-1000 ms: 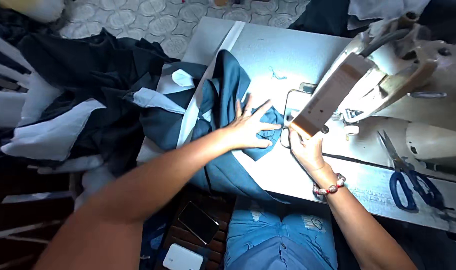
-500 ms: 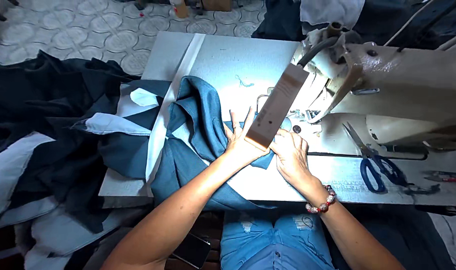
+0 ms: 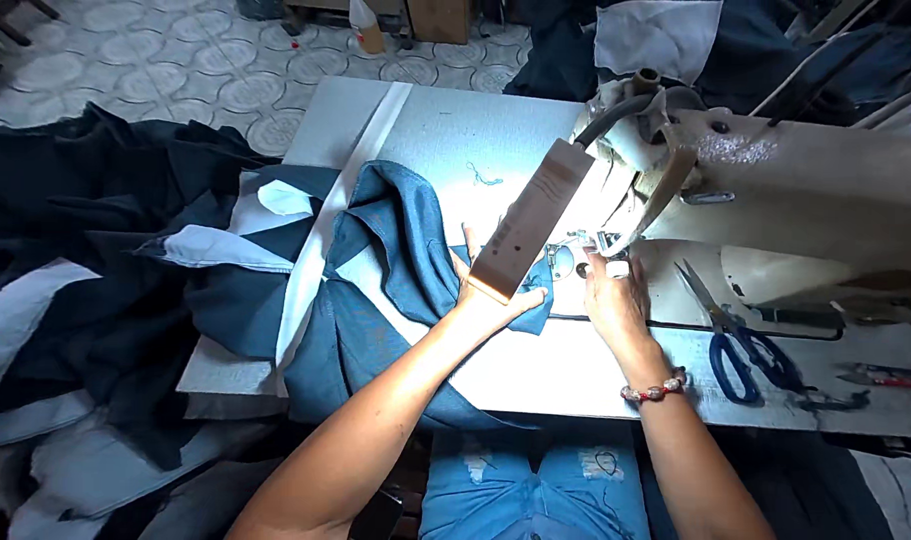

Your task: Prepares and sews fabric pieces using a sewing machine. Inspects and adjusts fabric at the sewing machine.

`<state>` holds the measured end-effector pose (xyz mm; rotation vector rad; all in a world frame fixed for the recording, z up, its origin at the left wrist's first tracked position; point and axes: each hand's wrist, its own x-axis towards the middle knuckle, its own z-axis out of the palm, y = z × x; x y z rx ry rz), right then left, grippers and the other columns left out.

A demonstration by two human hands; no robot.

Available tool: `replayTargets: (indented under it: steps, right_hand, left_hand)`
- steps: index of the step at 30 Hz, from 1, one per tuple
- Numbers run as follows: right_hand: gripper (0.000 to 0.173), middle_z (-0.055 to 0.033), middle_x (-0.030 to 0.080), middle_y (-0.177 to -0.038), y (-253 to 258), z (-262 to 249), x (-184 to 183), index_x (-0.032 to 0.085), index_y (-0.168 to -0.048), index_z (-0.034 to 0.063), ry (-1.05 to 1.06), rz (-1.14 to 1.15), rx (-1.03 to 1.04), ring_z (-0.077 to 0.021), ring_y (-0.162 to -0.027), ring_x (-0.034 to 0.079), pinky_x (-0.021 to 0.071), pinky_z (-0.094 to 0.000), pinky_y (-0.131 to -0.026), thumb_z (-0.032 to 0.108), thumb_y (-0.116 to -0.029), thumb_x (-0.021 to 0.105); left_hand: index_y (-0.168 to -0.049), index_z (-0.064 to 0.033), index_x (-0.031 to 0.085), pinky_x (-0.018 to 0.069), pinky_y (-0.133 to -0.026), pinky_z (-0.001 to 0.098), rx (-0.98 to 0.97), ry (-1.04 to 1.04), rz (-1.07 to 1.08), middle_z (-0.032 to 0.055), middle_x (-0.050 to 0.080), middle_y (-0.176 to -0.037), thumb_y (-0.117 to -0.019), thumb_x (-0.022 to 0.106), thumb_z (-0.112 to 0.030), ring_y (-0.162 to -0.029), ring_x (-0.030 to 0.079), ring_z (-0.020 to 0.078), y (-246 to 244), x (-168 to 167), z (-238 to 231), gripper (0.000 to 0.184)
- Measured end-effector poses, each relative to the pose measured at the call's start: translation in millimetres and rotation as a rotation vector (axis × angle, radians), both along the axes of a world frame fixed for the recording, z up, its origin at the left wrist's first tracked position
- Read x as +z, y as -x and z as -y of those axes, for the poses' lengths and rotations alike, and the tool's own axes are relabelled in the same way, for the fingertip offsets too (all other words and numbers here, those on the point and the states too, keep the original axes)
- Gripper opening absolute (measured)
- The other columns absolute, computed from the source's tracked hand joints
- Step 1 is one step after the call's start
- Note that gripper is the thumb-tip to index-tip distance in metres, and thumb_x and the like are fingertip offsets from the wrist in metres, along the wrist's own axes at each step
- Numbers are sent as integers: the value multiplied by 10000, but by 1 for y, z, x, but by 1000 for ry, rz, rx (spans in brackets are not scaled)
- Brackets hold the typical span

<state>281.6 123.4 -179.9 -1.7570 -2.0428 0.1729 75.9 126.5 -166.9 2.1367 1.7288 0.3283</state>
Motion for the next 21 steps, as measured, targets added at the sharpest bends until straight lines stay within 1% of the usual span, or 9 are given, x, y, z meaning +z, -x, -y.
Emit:
replayTargets:
  steps: [2, 4, 7, 9, 11, 13, 16, 18, 21]
  right_hand:
    - [341, -233, 576, -1444, -1, 0, -1, 658, -1310, -24, 2, -57, 6, -444, -1416, 462, 276, -642, -1186, 59, -1029, 484]
    - [332, -224, 591, -1428, -3, 0, 0, 676, -1288, -14, -6, -92, 20, -442, -1404, 476, 283, -648, -1178, 57, -1018, 496]
    - [318, -229, 606, -1406, -7, 2, -2, 694, -1244, -34, -35, -169, 42, -448, -1393, 484, 286, -653, -1173, 34, -993, 510]
    - [297, -242, 661, -1314, -8, 3, -8, 723, -1149, -62, -141, -255, 68, -446, -1315, 564, 376, -626, -1124, 5, -941, 522]
    - [288, -215, 720, -1200, -8, 3, -12, 753, -1081, -43, -234, -323, 119, -404, -1219, 641, 462, -564, -1062, 4, -910, 526]
    - [306, -165, 734, -1175, -8, 3, -15, 781, -1108, 39, -230, -327, 186, -382, -1249, 619, 434, -569, -1083, 26, -935, 529]
    - [342, -141, 713, -1215, -8, 2, -15, 788, -1173, 166, -141, -221, 208, -423, -1350, 510, 338, -639, -1121, 67, -972, 529]
    - [350, -135, 710, -1236, -6, 3, -13, 788, -1182, 202, -133, -175, 199, -447, -1368, 486, 310, -668, -1126, 70, -973, 539]
    - [361, -141, 700, -1273, -4, 5, -11, 783, -1200, 218, -121, -147, 194, -482, -1382, 464, 275, -697, -1139, 70, -974, 543]
  left_hand:
    - [-1465, -422, 554, -56, -1036, 864, 13, -14, 5, 154, 98, -1720, -925, 589, -628, -1521, -27, 579, -5, 5, -2, 579]
    - [-1453, -394, 576, -50, -1037, 866, 29, 16, -1, 162, 104, -1718, -929, 614, -602, -1524, -26, 573, -12, 13, -6, 565]
    - [-1459, -368, 573, -95, -1056, 832, 38, 106, -36, 149, 61, -1723, -930, 623, -604, -1533, -98, 539, -20, 24, -18, 581]
    - [-1454, -340, 585, -87, -1059, 837, 33, 110, -43, 150, 83, -1722, -934, 633, -593, -1536, -82, 537, -21, 27, -20, 580]
    - [-1451, -344, 586, -88, -1061, 838, 7, 84, -36, 146, 88, -1723, -929, 632, -604, -1538, -84, 532, -17, 22, -24, 585]
    - [-1458, -380, 567, -96, -1057, 835, -28, 65, -41, 146, 76, -1723, -908, 605, -661, -1537, -107, 527, -14, 12, -31, 619]
    - [-1461, -414, 548, -88, -1046, 846, -37, 80, -53, 130, 75, -1726, -902, 582, -691, -1534, -125, 526, -13, 8, -36, 625]
    - [-1452, -394, 566, -80, -1051, 842, -32, 79, -59, 135, 100, -1722, -907, 583, -682, -1536, -115, 525, -13, 10, -34, 616]
    - [-1443, -388, 577, -80, -1061, 835, -30, 39, -51, 173, 183, -1700, -907, 573, -685, -1537, -75, 536, -11, 7, -33, 612]
